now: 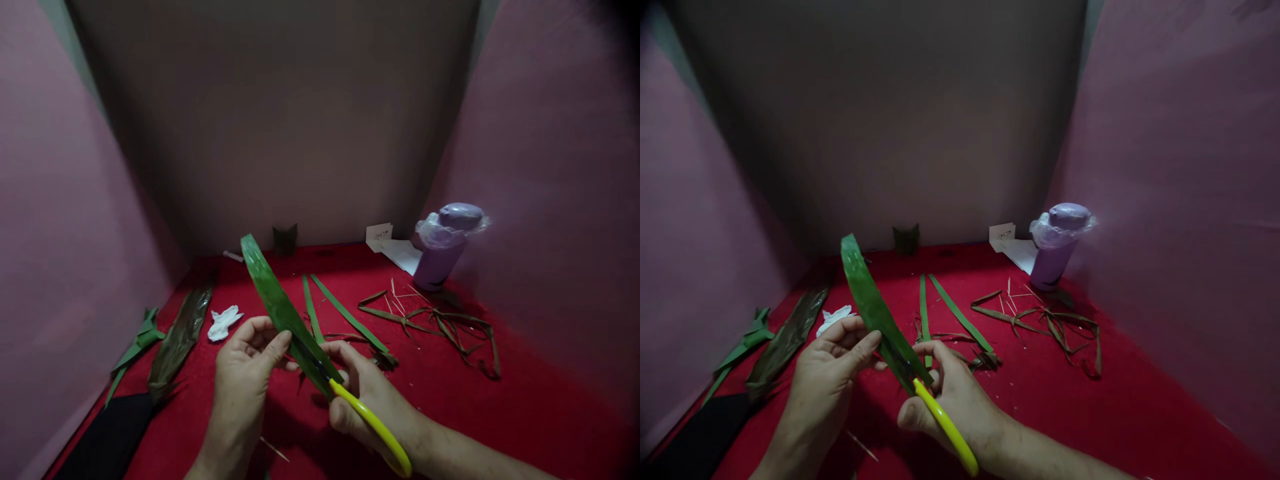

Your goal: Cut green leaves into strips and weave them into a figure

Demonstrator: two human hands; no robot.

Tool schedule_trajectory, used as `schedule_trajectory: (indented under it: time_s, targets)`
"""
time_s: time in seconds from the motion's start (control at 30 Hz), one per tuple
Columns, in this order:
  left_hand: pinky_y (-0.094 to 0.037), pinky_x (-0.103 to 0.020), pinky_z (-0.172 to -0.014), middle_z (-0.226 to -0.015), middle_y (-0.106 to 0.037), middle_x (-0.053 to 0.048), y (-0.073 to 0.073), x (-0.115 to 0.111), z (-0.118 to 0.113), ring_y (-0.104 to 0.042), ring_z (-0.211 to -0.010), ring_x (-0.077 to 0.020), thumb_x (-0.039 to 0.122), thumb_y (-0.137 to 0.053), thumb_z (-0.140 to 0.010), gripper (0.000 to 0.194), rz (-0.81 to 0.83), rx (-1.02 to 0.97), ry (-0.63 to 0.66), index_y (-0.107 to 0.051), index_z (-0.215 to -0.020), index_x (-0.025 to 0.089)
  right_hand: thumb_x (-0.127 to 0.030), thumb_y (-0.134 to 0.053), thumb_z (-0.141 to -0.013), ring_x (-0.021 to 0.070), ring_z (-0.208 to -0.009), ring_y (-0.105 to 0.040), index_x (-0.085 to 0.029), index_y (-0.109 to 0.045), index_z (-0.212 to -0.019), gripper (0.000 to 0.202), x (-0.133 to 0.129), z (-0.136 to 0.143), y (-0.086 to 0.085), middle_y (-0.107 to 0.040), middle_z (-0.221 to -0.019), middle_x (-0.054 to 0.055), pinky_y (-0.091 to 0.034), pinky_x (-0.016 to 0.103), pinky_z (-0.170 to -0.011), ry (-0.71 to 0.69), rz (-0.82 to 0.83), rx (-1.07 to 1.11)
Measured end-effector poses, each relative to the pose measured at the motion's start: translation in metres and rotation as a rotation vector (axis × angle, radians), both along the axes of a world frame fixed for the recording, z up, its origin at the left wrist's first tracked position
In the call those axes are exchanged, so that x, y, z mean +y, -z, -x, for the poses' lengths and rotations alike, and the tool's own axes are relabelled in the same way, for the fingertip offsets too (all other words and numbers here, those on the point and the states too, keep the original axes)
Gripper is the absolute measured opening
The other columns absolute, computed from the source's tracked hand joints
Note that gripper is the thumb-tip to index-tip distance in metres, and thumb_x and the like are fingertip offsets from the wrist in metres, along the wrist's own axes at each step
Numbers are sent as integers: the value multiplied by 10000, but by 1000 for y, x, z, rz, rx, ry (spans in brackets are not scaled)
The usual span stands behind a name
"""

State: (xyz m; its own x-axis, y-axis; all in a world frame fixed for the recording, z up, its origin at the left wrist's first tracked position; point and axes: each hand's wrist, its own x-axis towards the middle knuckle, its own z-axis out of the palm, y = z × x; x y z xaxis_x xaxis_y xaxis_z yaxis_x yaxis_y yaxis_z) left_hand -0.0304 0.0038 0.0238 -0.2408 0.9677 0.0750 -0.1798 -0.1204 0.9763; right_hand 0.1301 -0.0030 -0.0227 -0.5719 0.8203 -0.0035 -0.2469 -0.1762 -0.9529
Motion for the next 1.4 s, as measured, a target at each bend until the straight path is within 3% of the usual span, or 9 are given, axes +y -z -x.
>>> schedule_trajectory:
  time_s: [0.23, 0.57, 0.77, 0.97, 1.13, 1.4]
  targets:
    - [-528, -227, -487, -684, -669, 8, -2, -2, -1, -606, -583, -126, 184, -716, -673, 147, -13, 21, 50, -608, -769, 156, -596, -729, -573, 108, -614, -450, -236, -456, -1070, 672, -1, -1, -1, -461, -730, -30, -405, 273, -646, 44, -68, -23]
    - [-505, -229, -499, -642, -634, 29, 2, -2, -4, -590, -544, -116, 190, -724, -662, 286, -8, 9, 99, -567, -900, 162, -556, -751, -579, 77, -605, -420, -212, -454, -1087, 682, 0, 1, 2, -541, -833, 11, -310, 198, -515, 60, -102, 64]
    - [-482, -246, -514, -561, -572, 75, 2, -4, -8, -567, -504, -118, 179, -718, -658, 424, 28, 0, 133, -482, -1009, 176, -546, -737, -614, 63, -550, -340, -211, -440, -1093, 657, 0, 0, 6, -471, -721, -29, -247, 184, -454, 85, -110, 13]
    - [-464, -239, -531, -549, -565, 81, 1, -5, -10, -564, -519, -119, 179, -727, -640, 453, 38, 8, 121, -467, -1010, 179, -593, -707, -614, 78, -582, -371, -209, -428, -1096, 676, -1, -1, 1, -459, -726, -31, -293, 202, -498, 101, -136, -33]
    - [-465, -242, -536, -546, -564, 81, 1, -6, -13, -568, -523, -123, 188, -734, -626, 454, 49, 5, 115, -471, -996, 187, -619, -682, -623, 90, -625, -404, -206, -425, -1107, 686, -1, -2, -3, -532, -849, 22, -316, 205, -515, 105, -160, -62]
    - [-463, -234, -583, -530, -573, 88, 0, -10, -18, -562, -540, -111, 172, -738, -617, 578, 72, -7, 104, -429, -1104, 198, -623, -675, -629, 72, -566, -350, -208, -436, -1106, 676, 0, -3, -4, -507, -782, -4, -279, 195, -481, 118, -181, -79]
